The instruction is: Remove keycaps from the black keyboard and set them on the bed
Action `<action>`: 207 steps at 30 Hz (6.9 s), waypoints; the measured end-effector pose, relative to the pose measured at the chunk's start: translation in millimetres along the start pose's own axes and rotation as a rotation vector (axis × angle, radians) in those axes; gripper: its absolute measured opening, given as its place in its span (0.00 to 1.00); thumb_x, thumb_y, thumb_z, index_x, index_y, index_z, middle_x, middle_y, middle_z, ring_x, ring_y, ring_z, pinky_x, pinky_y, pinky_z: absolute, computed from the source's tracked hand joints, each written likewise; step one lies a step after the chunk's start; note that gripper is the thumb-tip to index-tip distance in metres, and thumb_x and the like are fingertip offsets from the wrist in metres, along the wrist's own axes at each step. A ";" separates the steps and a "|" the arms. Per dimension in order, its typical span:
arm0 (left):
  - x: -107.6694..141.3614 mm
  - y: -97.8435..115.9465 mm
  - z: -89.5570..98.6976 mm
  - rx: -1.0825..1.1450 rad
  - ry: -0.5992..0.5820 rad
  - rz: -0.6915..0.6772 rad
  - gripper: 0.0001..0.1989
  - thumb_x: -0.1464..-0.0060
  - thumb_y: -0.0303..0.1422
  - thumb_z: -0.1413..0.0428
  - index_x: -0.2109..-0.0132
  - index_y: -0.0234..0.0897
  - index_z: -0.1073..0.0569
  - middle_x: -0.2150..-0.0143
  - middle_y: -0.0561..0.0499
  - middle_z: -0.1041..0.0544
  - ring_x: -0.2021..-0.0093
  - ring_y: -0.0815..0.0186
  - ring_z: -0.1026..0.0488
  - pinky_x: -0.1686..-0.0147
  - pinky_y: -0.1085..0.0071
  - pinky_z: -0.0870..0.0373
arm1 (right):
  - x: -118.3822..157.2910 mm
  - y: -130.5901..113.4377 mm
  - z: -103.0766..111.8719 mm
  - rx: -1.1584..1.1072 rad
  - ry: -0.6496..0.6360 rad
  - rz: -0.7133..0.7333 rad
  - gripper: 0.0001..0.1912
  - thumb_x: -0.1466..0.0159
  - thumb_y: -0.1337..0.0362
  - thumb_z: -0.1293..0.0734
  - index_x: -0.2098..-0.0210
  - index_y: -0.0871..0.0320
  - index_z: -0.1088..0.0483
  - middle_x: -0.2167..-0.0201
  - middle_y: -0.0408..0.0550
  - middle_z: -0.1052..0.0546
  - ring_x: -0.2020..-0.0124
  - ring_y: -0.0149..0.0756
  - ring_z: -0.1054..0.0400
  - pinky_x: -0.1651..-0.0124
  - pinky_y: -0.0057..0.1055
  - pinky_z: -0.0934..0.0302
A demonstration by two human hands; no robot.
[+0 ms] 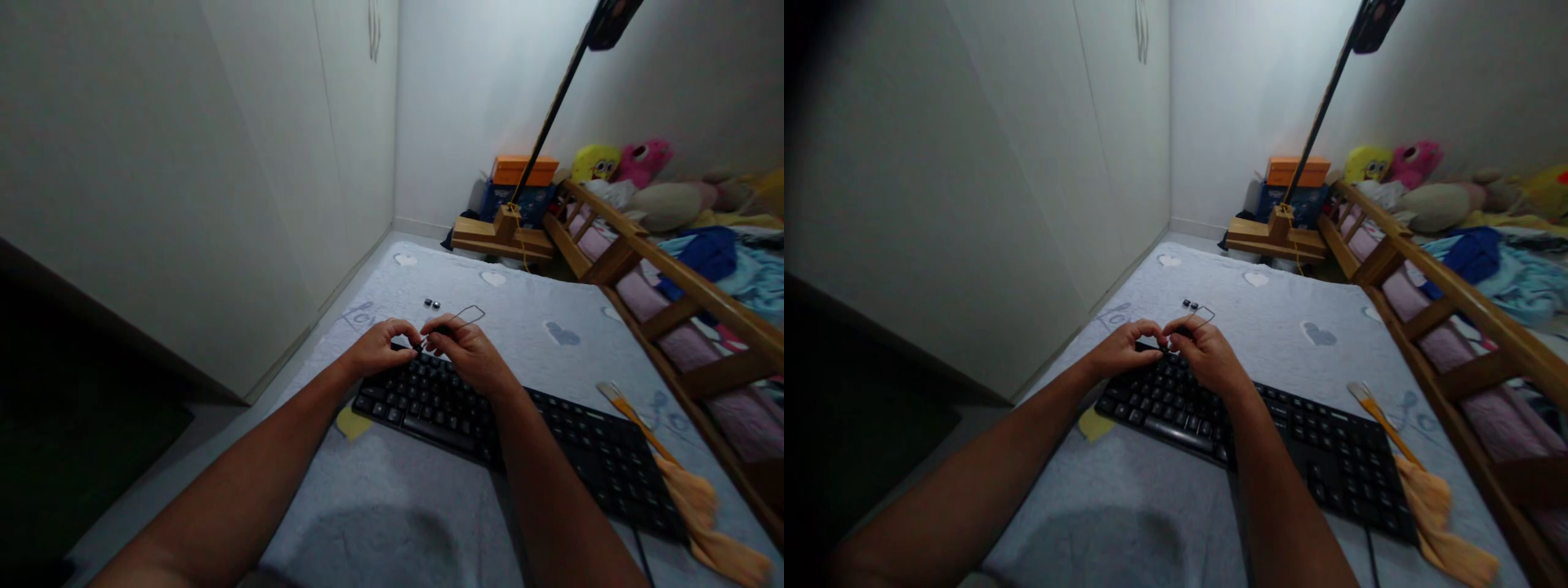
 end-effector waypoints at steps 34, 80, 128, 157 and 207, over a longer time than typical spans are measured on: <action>-1.2 -8.9 0.1 0.137 0.095 0.142 0.12 0.51 0.35 0.43 0.58 0.38 0.24 0.61 0.51 0.22 0.58 0.64 0.26 0.53 0.65 0.33 | 0.0 8.8 19.0 0.112 0.345 -0.037 0.11 0.39 0.55 0.35 0.65 0.56 0.28 0.70 0.47 0.27 0.67 0.37 0.32 0.64 0.33 0.38; -36.8 -70.2 12.9 0.039 0.275 0.219 0.14 0.52 0.39 0.45 0.63 0.34 0.22 0.67 0.48 0.20 0.67 0.63 0.27 0.61 0.65 0.31 | -77.4 89.4 72.5 0.757 0.224 -0.351 0.09 0.47 0.71 0.32 0.67 0.57 0.22 0.74 0.42 0.22 0.73 0.29 0.32 0.69 0.23 0.44; -36.9 -64.9 12.5 0.036 0.249 0.230 0.13 0.52 0.39 0.45 0.67 0.35 0.22 0.68 0.49 0.21 0.67 0.63 0.27 0.61 0.66 0.32 | -86.3 97.7 70.5 0.780 0.253 -0.349 0.07 0.47 0.66 0.29 0.67 0.58 0.23 0.73 0.44 0.23 0.72 0.30 0.33 0.69 0.25 0.45; -32.3 -45.5 3.7 0.076 0.156 0.162 0.13 0.54 0.38 0.44 0.66 0.34 0.21 0.69 0.49 0.22 0.69 0.65 0.29 0.65 0.68 0.33 | 18.2 -0.4 19.2 0.240 0.020 -0.164 0.07 0.38 0.61 0.37 0.62 0.56 0.30 0.69 0.43 0.28 0.71 0.30 0.36 0.66 0.27 0.42; -33.6 -46.3 -2.3 0.104 0.053 0.115 0.12 0.52 0.36 0.43 0.64 0.33 0.21 0.66 0.48 0.20 0.66 0.66 0.28 0.63 0.69 0.33 | 8.8 1.1 -2.3 0.481 0.008 0.080 0.08 0.36 0.67 0.38 0.67 0.56 0.27 0.71 0.43 0.23 0.69 0.31 0.31 0.62 0.28 0.40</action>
Point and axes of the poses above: each hand's wrist, its own x-axis away from the middle knuckle, its own z-axis out of the back of the hand, y = z × x, the point moved 5 cm from there along -x, towards the middle knuckle
